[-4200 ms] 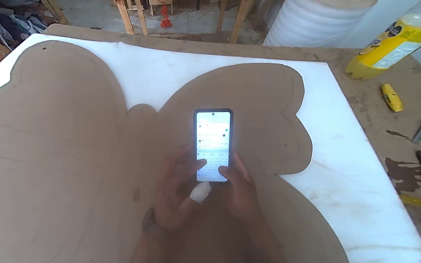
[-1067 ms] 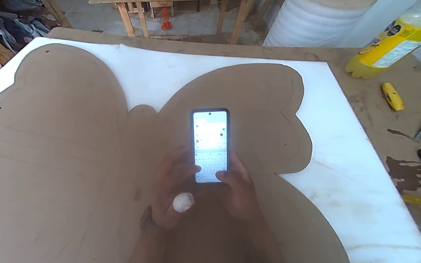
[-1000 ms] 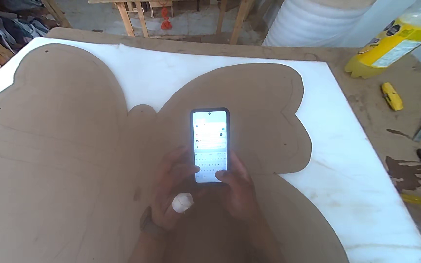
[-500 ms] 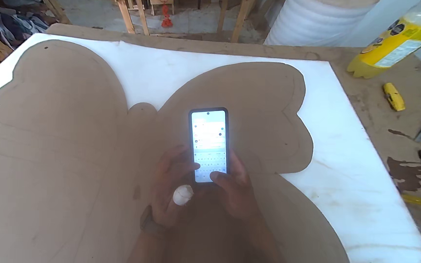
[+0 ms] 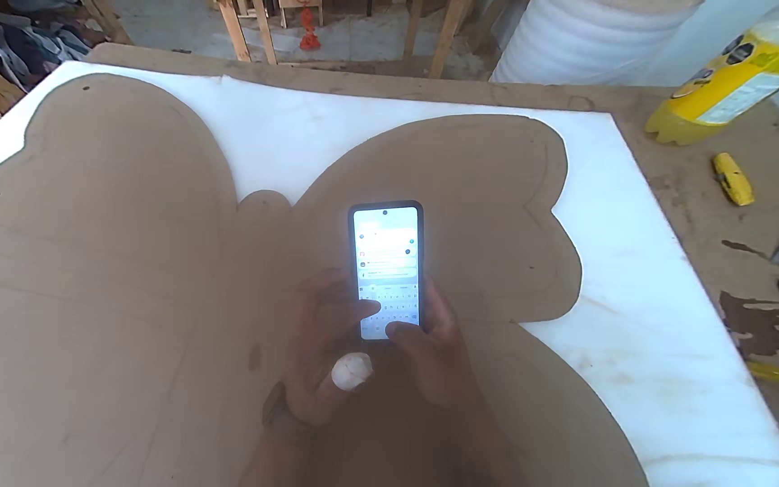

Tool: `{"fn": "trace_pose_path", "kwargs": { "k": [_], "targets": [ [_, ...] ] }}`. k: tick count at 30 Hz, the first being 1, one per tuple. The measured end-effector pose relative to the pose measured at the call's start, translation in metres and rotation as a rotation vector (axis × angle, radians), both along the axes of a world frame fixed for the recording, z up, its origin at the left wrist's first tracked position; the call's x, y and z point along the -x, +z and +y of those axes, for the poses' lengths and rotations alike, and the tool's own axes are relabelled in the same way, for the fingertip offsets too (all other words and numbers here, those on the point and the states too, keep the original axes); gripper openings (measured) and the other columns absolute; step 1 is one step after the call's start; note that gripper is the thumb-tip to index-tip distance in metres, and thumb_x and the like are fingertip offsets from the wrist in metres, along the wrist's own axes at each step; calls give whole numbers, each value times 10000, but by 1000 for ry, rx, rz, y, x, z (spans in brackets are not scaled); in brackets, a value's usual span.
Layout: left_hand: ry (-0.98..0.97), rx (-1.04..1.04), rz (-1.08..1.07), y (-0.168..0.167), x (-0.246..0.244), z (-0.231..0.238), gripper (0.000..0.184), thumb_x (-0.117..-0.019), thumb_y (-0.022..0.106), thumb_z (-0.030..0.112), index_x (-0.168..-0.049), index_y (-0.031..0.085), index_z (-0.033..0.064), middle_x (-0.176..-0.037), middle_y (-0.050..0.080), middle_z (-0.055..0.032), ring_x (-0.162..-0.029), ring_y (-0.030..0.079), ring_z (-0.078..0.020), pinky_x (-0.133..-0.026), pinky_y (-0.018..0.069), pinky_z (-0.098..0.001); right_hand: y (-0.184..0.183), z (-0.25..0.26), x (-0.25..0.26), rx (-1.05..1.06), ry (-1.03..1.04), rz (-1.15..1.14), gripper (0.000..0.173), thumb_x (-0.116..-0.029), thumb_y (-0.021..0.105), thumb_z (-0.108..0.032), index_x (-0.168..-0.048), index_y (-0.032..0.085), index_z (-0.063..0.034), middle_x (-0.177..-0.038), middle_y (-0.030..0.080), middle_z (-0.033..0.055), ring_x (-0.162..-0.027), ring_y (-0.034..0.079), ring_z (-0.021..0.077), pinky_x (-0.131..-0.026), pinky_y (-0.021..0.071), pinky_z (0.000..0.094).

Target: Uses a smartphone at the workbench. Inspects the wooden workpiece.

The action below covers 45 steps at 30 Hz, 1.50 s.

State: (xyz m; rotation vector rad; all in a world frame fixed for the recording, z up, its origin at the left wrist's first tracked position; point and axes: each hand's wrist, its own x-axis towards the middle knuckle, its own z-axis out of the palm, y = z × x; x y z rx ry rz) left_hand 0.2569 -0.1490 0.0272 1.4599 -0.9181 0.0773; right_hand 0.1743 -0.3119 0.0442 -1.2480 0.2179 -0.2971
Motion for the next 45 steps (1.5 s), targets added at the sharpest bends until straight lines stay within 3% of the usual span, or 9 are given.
{"fn": "trace_pose_path", "kwargs": {
  "k": [11, 15, 18, 21, 25, 31, 35, 41, 45],
  "targets": [
    [-29, 30, 8, 0, 1, -1, 585, -946, 533, 642, -1263, 698, 179, -1504, 426, -126, -1325, 494, -295, -1064, 510, -446, -2, -4, 1, -88, 59, -58, 620, -946, 551, -8, -1522, 402, -183, -1257, 628, 180, -996, 714, 311, -699, 651, 483],
    [-50, 31, 10, -1, 1, -1, 587, -919, 566, 661, -1229, 714, 184, -1509, 428, -137, -1338, 487, -314, -1063, 514, -461, -2, -3, -1, -59, -25, -35, 470, -1046, 539, -213, -1506, 449, -191, -1271, 643, 155, -1020, 705, 288, -739, 641, 457],
    [-66, 15, 2, -1, 1, -1, 584, -921, 553, 670, -1219, 716, 195, -1515, 432, -133, -1347, 485, -324, -1065, 512, -481, -1, -1, -2, -53, -108, 12, 421, -1063, 546, -282, -1476, 505, -205, -1223, 669, 151, -948, 726, 285, -668, 646, 450],
    [-73, 3, 6, -1, 1, -1, 593, -918, 543, 680, -1216, 718, 198, -1526, 425, -134, -1350, 482, -327, -1064, 511, -486, -3, -3, -1, -105, -84, -21, 405, -1056, 547, -216, -1458, 507, -179, -1199, 666, 172, -890, 729, 288, -592, 639, 438],
    [-68, 26, 13, 0, 1, -1, 579, -928, 558, 648, -1202, 716, 164, -1514, 426, -134, -1331, 497, -303, -1050, 522, -447, -5, -6, 1, -155, -1, -57, 549, -975, 501, -72, -1510, 441, -181, -1262, 637, 164, -972, 715, 274, -669, 642, 457],
    [-47, 20, 10, 2, 1, -2, 561, -942, 555, 630, -1219, 710, 167, -1509, 423, -116, -1320, 496, -279, -1050, 516, -424, -1, -4, 2, -68, 25, -46, 621, -936, 564, 7, -1511, 416, -176, -1240, 639, 181, -968, 720, 307, -675, 653, 458],
    [-7, -2, -19, 1, 1, -2, 590, -1004, 435, 625, -1195, 727, 150, -1497, 444, -126, -1338, 495, -290, -1070, 515, -441, -3, -4, 1, -80, 41, -61, 616, -929, 583, -32, -1505, 423, -182, -1244, 637, 182, -989, 710, 305, -711, 644, 463],
    [34, -18, -34, 2, 1, -2, 609, -1000, 429, 635, -1306, 683, 173, -1498, 434, -106, -1345, 479, -284, -1078, 502, -442, -3, -3, 1, -92, 71, -91, 620, -924, 599, -30, -1501, 420, -173, -1245, 631, 180, -992, 710, 300, -708, 647, 457],
    [65, -27, -40, 1, 1, -2, 612, -1014, 402, 627, -1277, 703, 163, -1475, 452, -106, -1314, 503, -263, -1058, 517, -420, -3, -2, 1, -81, 65, -68, 620, -933, 608, -54, -1509, 420, -185, -1252, 633, 178, -993, 708, 306, -714, 644, 463]
  ]
}}
